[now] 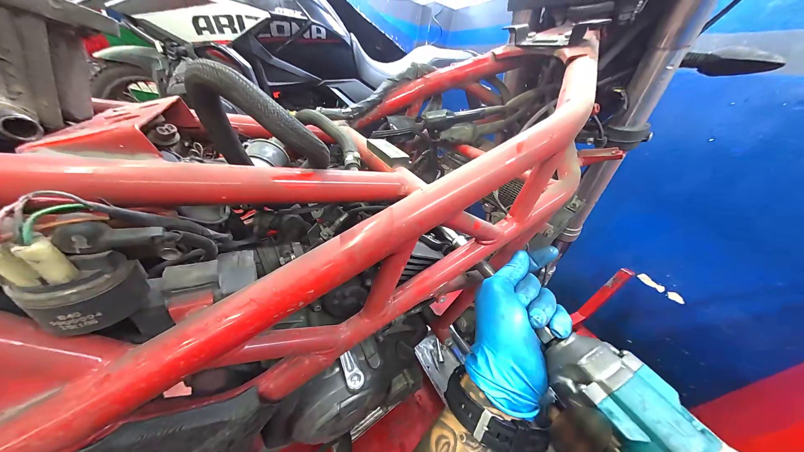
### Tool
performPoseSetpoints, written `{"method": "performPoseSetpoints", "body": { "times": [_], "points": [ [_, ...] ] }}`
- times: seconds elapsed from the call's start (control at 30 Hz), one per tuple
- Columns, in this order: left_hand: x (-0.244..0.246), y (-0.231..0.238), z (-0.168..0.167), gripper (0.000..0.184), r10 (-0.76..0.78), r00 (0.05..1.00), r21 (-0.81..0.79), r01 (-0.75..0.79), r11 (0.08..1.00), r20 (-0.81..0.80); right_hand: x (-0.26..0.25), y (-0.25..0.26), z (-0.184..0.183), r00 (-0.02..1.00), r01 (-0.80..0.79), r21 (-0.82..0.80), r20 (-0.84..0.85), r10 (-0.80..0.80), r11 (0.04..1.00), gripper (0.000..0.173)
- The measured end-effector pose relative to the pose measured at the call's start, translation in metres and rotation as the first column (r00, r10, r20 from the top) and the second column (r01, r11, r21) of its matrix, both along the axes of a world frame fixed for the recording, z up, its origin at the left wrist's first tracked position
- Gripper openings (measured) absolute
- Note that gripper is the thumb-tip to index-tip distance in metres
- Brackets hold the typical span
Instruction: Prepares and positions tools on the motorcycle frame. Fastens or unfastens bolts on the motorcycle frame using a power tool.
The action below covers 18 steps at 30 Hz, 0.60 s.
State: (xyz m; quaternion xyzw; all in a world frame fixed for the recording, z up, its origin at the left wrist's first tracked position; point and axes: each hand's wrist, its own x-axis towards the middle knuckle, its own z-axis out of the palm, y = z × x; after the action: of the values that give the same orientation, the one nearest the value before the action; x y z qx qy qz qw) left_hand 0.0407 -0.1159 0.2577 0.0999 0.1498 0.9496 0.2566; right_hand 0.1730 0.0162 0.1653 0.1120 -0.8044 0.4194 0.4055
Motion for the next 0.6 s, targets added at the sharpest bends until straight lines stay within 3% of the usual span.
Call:
{"method": "performPoseSetpoints", "body": {
  "times": [0.23, 0.4, 0.6],
  "points": [
    [-0.002, 0.003, 0.004, 0.035, 0.011, 0.998, -0.044, -0.008, 0.999, 0.056, -0.001, -0.024, 0.021, 0.936, 0.014, -0.114, 0.352, 0.027, 0.993, 0.018],
    [0.000, 0.005, 0.005, 0.040, 0.016, 0.997, -0.046, -0.013, 0.999, 0.074, -0.001, -0.005, 0.005, 0.937, -0.053, -0.129, 0.335, 0.093, 0.990, 0.026],
    [-0.001, 0.006, 0.008, 0.037, 0.018, 0.996, -0.087, -0.010, 0.996, 0.093, -0.002, -0.004, 0.007, 0.942, -0.102, -0.197, 0.297, 0.159, 0.975, 0.020]
  ]
}}
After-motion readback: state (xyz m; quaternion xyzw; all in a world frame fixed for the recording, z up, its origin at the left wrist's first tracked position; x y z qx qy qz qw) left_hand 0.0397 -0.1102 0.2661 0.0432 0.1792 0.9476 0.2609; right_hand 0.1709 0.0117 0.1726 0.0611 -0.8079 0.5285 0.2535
